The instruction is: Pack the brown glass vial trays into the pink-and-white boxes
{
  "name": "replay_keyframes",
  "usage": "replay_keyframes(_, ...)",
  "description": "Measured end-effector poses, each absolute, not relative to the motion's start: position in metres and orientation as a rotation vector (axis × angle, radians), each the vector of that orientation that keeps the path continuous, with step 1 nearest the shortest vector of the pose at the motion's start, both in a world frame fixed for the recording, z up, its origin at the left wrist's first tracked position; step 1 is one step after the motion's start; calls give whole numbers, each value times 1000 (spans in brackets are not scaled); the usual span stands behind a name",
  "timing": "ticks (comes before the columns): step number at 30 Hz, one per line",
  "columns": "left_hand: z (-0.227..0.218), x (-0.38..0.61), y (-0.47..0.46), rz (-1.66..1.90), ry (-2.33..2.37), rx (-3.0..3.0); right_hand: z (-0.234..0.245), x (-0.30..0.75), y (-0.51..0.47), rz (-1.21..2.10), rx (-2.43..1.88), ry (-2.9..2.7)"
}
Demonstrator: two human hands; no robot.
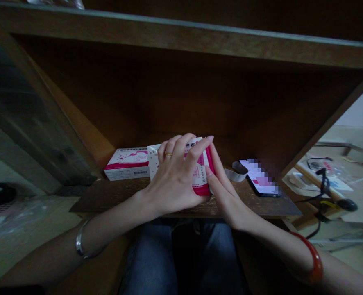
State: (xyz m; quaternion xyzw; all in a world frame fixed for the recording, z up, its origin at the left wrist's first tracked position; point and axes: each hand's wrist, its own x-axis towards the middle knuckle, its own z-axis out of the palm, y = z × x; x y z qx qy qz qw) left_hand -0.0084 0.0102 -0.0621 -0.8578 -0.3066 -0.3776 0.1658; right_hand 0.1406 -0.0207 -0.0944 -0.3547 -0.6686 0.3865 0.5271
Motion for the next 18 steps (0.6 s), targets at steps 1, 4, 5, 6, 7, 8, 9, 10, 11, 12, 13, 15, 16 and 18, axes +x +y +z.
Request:
replay_keyframes(1,-63,-8,10,-1067,-868,-2432,-96,140,-21,912,-859,-1603)
replay_keyframes(4,-65,-8,11,-1045,-854,-2409,-99,138,-22,847,-934,-1629)
replay_keyframes(5,-66,-8,12,-1043,-847,-2409,-100,138,-23,823,-949,-1645)
replay_keyframes(6,-66,-8,12,-1044,-843,-2411,-101,138,-22,802,-954,-1667)
replay_keyframes(7,-67,-8,13,-1051,-845,-2412,-101,139,-22,782,-948,-1690)
replay_keyframes(8,-67,-8,13,-1058,-852,-2414,-102,139,-21,768,-935,-1708)
replay_keyframes(9,-67,-7,14,-1065,-862,-2421,-103,139,-20,756,-920,-1712)
replay_keyframes(10,-66,-6,14,-1068,-876,-2437,-103,139,-18,748,-910,-1697)
replay_keyframes(11,-65,-6,15,-1067,-892,-2461,-103,139,-16,739,-902,-1662)
replay_keyframes(12,-64,-5,16,-1064,-917,-2491,-103,140,-14,737,-895,-1606)
replay_keyframes(13,-63,-5,17,-1066,-954,-2521,-102,141,-11,749,-894,-1533)
replay_keyframes(15,-62,-6,23,-1106,-1075,-2565,-99,144,-4,835,-903,-1355)
replay_keyframes(16,-63,-7,27,-1154,-1155,-2586,-98,147,0,893,-912,-1265)
replay_keyframes(18,-66,-9,38,-1294,-1303,-2674,-95,154,10,966,-920,-1121)
